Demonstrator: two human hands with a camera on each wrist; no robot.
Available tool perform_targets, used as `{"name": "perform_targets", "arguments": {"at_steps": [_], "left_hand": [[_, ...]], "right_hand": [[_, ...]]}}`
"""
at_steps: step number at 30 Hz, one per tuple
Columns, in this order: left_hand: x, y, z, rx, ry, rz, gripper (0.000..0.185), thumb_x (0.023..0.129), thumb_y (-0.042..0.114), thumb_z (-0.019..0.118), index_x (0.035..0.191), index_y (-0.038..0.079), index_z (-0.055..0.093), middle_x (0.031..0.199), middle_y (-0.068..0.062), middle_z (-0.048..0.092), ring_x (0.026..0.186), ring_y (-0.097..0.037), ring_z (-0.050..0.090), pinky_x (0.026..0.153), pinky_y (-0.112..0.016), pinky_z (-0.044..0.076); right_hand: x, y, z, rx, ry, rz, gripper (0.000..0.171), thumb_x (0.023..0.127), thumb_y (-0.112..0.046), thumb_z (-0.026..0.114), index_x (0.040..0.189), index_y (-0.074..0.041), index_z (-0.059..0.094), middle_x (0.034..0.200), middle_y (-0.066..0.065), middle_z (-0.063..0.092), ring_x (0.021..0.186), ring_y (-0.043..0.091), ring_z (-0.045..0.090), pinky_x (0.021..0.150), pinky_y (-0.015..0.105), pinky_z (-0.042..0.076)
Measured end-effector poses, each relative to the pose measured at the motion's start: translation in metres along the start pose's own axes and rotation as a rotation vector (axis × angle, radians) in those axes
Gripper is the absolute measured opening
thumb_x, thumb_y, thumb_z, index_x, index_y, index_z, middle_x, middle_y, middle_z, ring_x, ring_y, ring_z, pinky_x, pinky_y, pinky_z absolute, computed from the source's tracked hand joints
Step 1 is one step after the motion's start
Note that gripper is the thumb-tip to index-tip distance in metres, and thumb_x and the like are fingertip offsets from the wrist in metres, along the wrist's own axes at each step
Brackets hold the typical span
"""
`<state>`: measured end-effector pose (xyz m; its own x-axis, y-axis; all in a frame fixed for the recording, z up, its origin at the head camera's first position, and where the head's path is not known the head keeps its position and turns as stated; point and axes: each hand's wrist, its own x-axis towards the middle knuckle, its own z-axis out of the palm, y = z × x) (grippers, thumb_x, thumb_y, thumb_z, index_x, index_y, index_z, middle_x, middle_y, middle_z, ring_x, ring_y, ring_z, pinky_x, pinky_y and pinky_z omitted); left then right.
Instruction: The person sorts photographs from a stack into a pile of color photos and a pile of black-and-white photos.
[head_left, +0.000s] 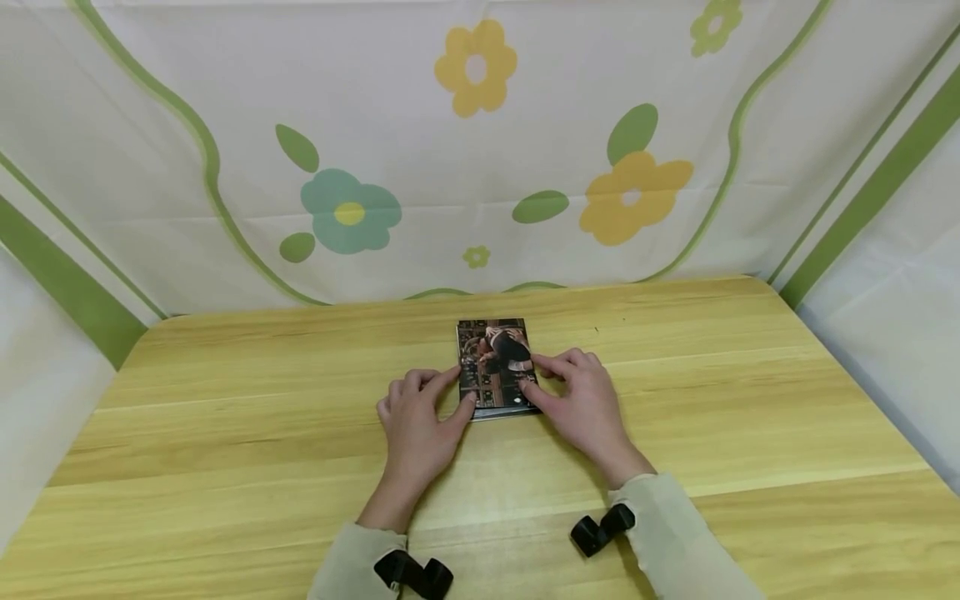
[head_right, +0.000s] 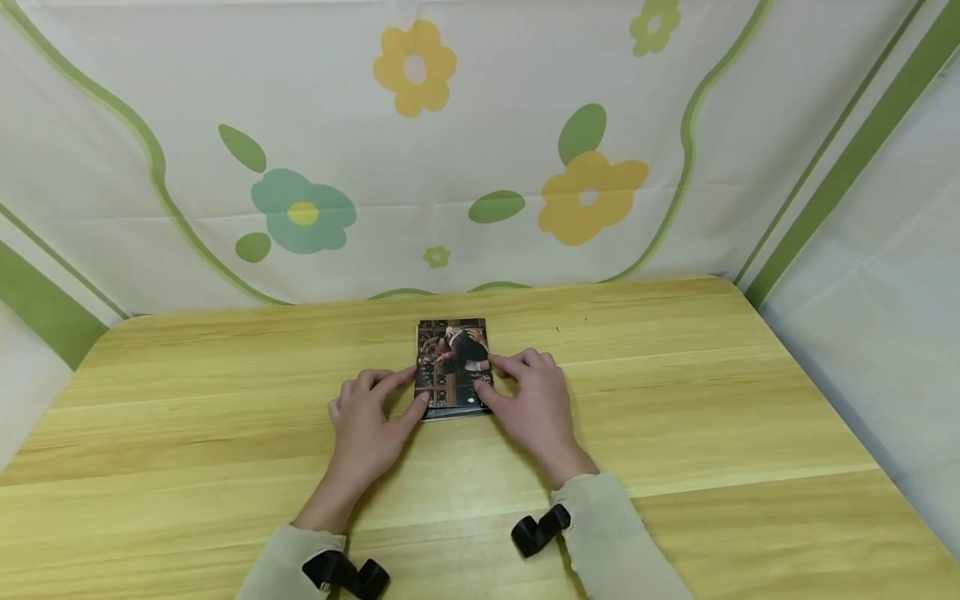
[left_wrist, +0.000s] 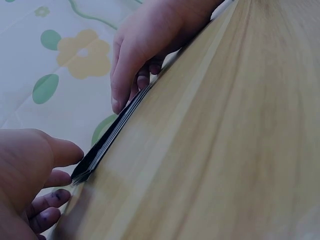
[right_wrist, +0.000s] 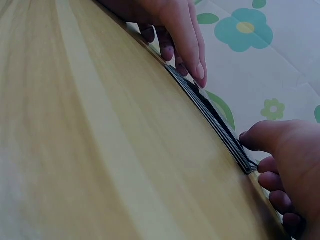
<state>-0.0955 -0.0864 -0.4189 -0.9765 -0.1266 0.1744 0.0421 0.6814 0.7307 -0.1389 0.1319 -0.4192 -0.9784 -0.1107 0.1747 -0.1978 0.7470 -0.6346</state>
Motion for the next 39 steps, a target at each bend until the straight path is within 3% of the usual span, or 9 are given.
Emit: {"name": "perform_targets", "arguments": {"at_steps": [22, 39], "left_hand": [[-0.0004, -0.0014, 0.0, -0.032, 0.009, -0.003, 0.046, 0.098, 0.027, 0.077, 0.142, 0.014, 0.072, 0.129, -0.014, 0.065, 0.121, -0.037, 0.049, 0.106, -0.058, 0.024], [0.0008, 0.0004, -0.0022, -0.234, 0.089, -0.026, 0.032, 0.1, 0.018, 0.075, 0.132, 0.016, 0.078, 0.12, -0.006, 0.076, 0.112, -0.027, 0.052, 0.106, -0.052, 0.021]], "right_hand": [[-0.0007, 0.0004, -0.0002, 0.017, -0.011, 0.001, 0.051, 0.094, -0.035, 0.083, 0.14, -0.016, 0.073, 0.11, 0.002, 0.069, 0.102, 0.022, 0.054, 0.086, 0.037, 0.041], [-0.0033, -0.0037, -0.0026, 0.212, -0.002, 0.06, 0.051, 0.093, -0.029, 0.084, 0.142, -0.022, 0.071, 0.118, 0.003, 0.065, 0.107, 0.021, 0.055, 0.091, 0.037, 0.043]]}}
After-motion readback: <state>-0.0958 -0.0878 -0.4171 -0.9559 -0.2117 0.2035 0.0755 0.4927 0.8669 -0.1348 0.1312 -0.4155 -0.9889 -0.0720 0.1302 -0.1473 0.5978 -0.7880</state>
